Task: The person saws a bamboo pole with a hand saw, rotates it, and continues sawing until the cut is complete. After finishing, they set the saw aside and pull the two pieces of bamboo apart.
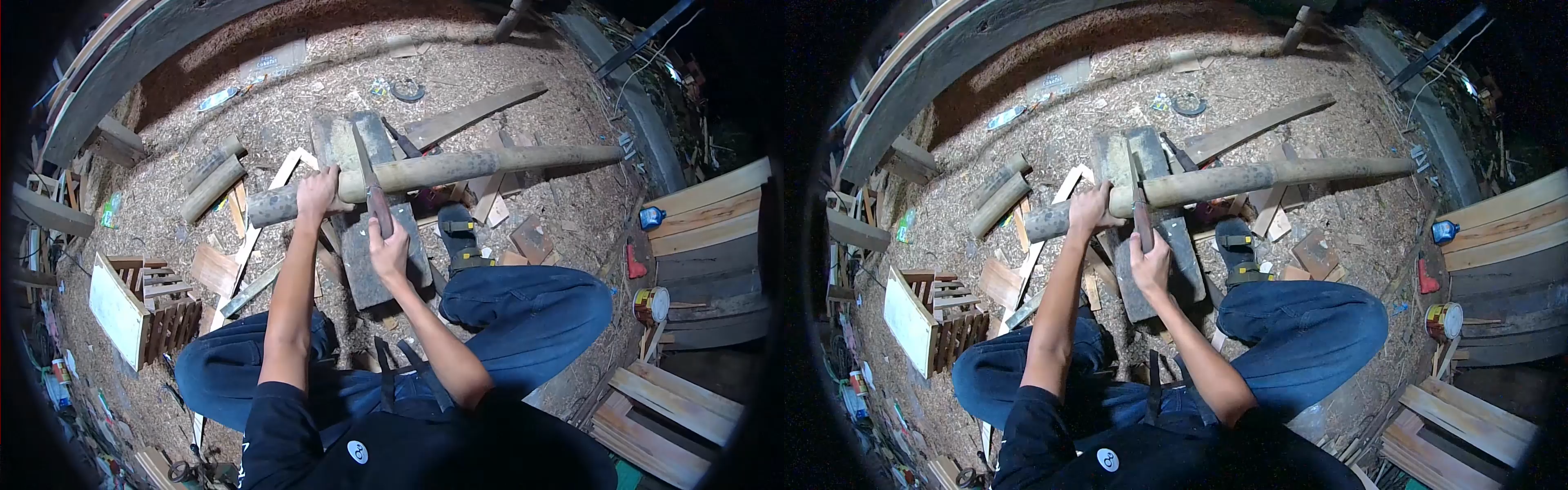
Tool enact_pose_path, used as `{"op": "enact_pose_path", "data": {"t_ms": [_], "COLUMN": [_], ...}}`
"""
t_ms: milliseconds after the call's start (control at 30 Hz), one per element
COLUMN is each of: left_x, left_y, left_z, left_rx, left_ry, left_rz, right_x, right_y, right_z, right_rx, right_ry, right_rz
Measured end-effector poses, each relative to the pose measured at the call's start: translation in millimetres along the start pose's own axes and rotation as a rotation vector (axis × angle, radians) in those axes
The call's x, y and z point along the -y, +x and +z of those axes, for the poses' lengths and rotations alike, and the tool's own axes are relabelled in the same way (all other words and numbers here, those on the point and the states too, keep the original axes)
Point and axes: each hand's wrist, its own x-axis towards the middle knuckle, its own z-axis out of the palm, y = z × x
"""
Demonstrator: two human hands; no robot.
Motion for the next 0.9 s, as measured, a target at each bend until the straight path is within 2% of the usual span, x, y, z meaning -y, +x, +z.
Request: {"op": "enact_pose_path", "data": {"t_ms": [100,200,267,333,500,533,567,633,667,700,733,800,900], "left_x": [-2.1,-4.0,-8.8,-9.8,-5.1,-2.8,-0.3,0.4,9.9,15.6,10.9,12.1,11.6], "left_y": [-4.4,-1.4,-4.3,-5.9,3.3,8.3,10.2,21.1,30.5,34.1,25.4,21.2,25.5], "left_z": [0.2,-5.1,-11.2,-11.0,-6.1,-3.1,0.1,-8.5,-3.8,8.4,12.1,8.3,4.7], "left_rx": [-0.084,-0.015,-0.046,-0.07,-0.075,-0.15,-0.106,0.125,0.135,0.061,0.049,0.032,0.036], "left_ry": [-0.029,-0.048,-0.008,0.034,0.02,0.036,-0.008,-0.04,-0.058,-0.083,-0.07,-0.029,0.001], "left_rz": [0.015,-0.024,0.003,0.036,0.055,0.078,0.074,-0.017,0.047,0.09,0.066,0.06,0.038], "right_x": [0.9,-7.0,-10.1,-9.2,-3.7,-5.6,-7.6,-14.9,-21.3,-25.4,-20.0,0.9,46.7], "right_y": [-0.8,-0.5,2.8,7.4,17.8,16.4,14.6,-10.9,-42.3,-61.5,-66.5,-70.1,-65.4], "right_z": [12.2,14.4,14.7,15.8,22.0,26.1,27.4,10.9,-5.3,-22.0,-30.0,-35.4,-53.3], "right_rx": [-0.025,0.004,0.017,-0.005,0.033,0.022,0.009,0.029,0.046,0.067,0.068,0.105,0.117], "right_ry": [0.047,0.002,0.015,0.035,0.002,0.002,0.002,-0.005,-0.028,-0.052,-0.05,-0.061,-0.004], "right_rz": [-0.012,0.003,0.039,-0.047,-0.023,-0.046,-0.068,0.007,-0.002,-0.019,-0.012,0.219,0.261]}}
